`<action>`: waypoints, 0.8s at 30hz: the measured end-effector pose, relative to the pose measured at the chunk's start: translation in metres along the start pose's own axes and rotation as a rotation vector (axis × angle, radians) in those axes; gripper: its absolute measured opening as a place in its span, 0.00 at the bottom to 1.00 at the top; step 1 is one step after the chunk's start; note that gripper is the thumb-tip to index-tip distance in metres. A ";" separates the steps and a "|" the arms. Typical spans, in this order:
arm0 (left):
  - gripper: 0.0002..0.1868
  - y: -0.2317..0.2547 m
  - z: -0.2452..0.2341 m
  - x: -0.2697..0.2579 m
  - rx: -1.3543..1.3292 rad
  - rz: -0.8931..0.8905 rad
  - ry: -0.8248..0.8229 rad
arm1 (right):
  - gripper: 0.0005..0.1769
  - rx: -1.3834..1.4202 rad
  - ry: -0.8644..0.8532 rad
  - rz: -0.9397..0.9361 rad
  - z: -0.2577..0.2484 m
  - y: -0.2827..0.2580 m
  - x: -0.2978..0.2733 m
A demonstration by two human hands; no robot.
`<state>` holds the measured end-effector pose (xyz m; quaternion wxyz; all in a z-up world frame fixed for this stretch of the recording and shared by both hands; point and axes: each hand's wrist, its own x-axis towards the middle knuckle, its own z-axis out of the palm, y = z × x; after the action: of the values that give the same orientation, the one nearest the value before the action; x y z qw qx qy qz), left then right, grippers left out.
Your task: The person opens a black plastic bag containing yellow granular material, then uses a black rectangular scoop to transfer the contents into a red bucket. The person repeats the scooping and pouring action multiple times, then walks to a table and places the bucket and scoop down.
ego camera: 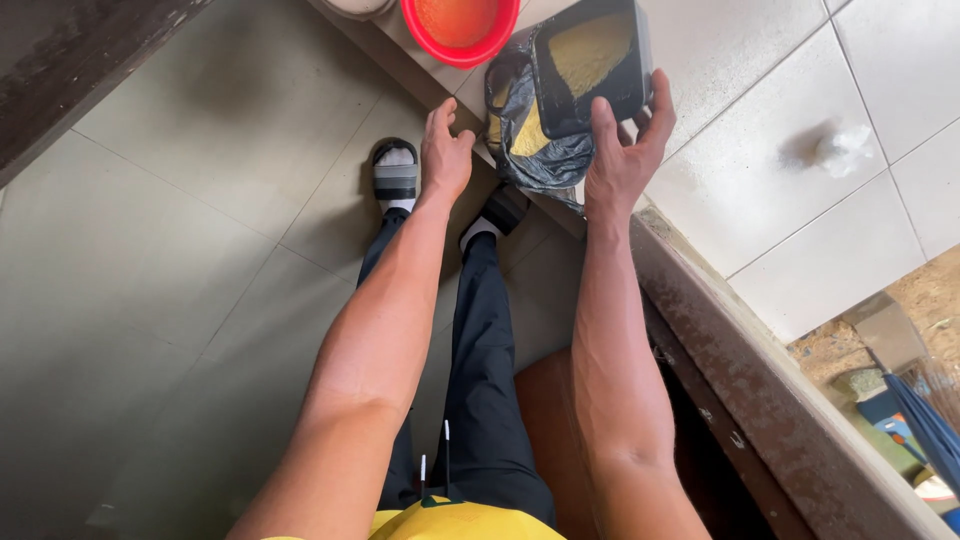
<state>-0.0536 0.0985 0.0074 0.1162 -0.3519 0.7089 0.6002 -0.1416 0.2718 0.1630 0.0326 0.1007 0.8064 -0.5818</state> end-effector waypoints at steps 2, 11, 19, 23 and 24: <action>0.30 0.004 -0.004 0.005 -0.025 0.005 0.012 | 0.41 -0.141 -0.009 -0.051 0.011 -0.007 0.005; 0.30 0.004 -0.025 0.015 -0.108 -0.010 0.042 | 0.42 -0.421 -0.036 -0.218 0.059 -0.029 0.017; 0.29 -0.002 -0.042 0.018 -0.136 -0.033 0.048 | 0.44 -0.464 -0.049 -0.325 0.089 -0.040 0.015; 0.29 -0.003 -0.049 0.020 -0.160 -0.045 0.036 | 0.44 -0.485 -0.023 -0.351 0.099 -0.034 0.016; 0.29 -0.005 -0.051 0.021 -0.157 -0.045 0.033 | 0.44 -0.461 -0.020 -0.359 0.102 -0.031 0.017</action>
<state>-0.0527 0.0436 0.0037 0.0900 -0.3858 0.6533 0.6452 -0.1711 0.1684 0.1560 -0.0408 -0.0592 0.9219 -0.3806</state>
